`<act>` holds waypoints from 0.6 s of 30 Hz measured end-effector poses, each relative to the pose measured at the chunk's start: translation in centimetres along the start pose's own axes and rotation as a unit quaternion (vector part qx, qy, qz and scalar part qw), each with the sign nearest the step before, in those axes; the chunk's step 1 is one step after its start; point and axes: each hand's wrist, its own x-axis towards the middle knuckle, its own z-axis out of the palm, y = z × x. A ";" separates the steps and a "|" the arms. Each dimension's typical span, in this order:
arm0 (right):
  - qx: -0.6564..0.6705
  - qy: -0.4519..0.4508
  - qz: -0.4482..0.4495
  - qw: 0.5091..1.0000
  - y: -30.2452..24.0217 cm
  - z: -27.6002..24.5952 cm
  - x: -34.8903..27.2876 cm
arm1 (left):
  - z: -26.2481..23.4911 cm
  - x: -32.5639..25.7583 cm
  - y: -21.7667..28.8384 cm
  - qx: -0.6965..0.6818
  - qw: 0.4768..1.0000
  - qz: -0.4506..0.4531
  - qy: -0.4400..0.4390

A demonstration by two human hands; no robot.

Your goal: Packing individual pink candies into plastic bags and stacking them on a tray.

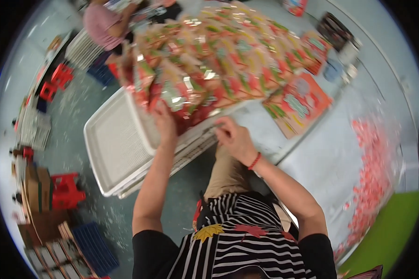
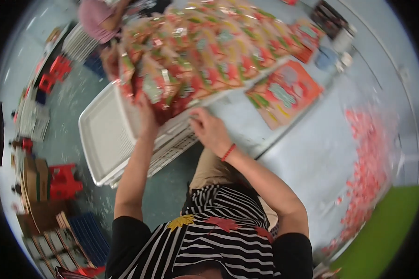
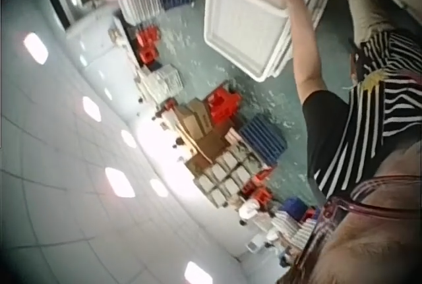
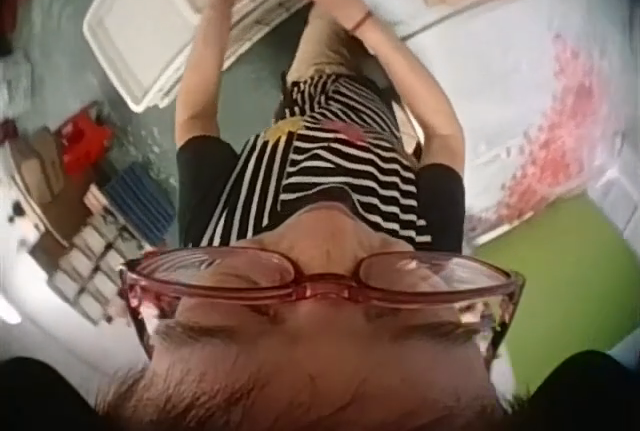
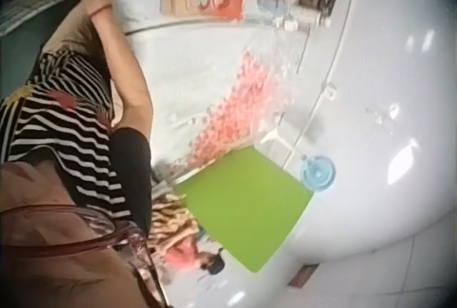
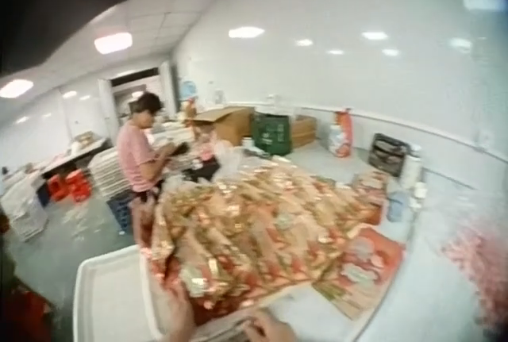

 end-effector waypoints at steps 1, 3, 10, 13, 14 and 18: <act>-0.007 -0.007 0.013 1.000 1.1 -1.3 -0.9 | 1.6 -1.5 2.2 -0.033 0.999 -0.001 0.013; -0.035 0.013 0.018 0.999 1.0 -3.5 -3.0 | 1.9 -3.6 6.1 -0.170 0.982 0.081 -0.029; -0.043 0.073 0.091 0.992 3.5 -8.3 -11.7 | 7.8 -14.9 15.3 0.127 0.808 0.527 -0.229; -0.012 0.080 0.158 0.984 4.0 -9.4 -14.8 | 15.0 -17.4 15.3 0.120 0.712 0.566 -0.397; -0.009 0.084 0.159 0.984 3.9 -9.9 -15.6 | 17.3 -17.7 14.6 0.120 0.709 0.568 -0.401; 0.035 0.143 0.186 0.972 4.9 -11.7 -19.1 | 23.5 -16.6 11.4 0.192 0.585 0.660 -0.430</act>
